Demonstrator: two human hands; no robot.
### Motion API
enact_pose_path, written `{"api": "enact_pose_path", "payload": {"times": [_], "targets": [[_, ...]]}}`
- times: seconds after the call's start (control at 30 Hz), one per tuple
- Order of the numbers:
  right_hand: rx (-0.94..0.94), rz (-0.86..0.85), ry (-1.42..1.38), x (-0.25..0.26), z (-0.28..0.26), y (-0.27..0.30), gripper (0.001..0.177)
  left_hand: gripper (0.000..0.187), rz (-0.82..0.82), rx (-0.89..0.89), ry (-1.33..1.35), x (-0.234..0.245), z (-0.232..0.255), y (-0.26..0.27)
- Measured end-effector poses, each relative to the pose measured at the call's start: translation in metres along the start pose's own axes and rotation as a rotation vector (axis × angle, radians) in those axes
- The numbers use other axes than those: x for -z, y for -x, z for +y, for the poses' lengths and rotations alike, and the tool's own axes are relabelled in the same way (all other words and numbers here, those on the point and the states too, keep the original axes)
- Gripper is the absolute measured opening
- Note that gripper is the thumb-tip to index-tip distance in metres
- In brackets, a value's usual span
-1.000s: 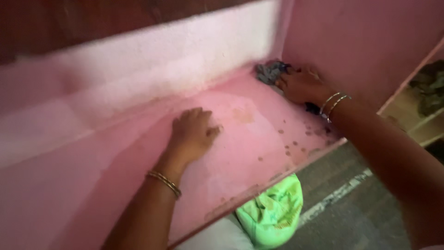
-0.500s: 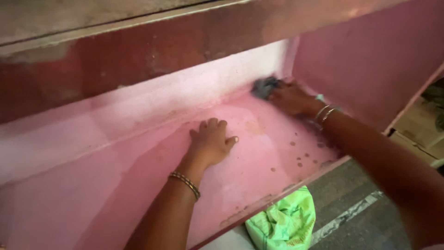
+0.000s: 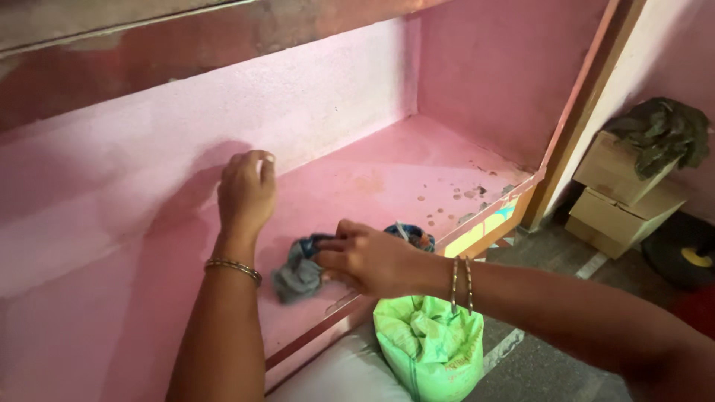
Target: The person wipes the surfaces of a pink shelf unit using a cloth, moving it across the horizontal and vertical panels, and kemudian folds the cloth on the shelf.
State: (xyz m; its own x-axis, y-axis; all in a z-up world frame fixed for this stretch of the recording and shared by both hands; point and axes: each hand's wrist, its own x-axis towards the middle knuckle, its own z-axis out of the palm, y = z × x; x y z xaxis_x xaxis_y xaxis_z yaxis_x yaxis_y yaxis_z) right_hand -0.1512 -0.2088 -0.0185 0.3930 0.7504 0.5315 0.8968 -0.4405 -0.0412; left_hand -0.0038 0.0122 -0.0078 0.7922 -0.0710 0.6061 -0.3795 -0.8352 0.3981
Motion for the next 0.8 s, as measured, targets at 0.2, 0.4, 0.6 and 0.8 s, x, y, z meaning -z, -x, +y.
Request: {"api": "enact_pose_path", "payload": {"times": [0.2,0.4,0.6,0.8], "targets": [[-0.339,-0.073,-0.732,0.024,0.015,-0.007,0.037,0.034,0.091,0.074,0.055,0.004,-0.021,-0.007],[-0.717,0.272,-0.471,0.035,0.141,-0.02,0.045,0.034,-0.038,0.104,0.095,-0.002,-0.033,-0.007],[-0.731,-0.042,0.127,0.009,0.161,0.06,0.043,0.036,0.025,-0.028,0.001,-0.014,-0.021,-0.009],[-0.792,-0.197,0.082,0.011,0.144,0.064,0.063,0.047,-0.153,-0.215,0.032,-0.032,0.044,0.014]]}}
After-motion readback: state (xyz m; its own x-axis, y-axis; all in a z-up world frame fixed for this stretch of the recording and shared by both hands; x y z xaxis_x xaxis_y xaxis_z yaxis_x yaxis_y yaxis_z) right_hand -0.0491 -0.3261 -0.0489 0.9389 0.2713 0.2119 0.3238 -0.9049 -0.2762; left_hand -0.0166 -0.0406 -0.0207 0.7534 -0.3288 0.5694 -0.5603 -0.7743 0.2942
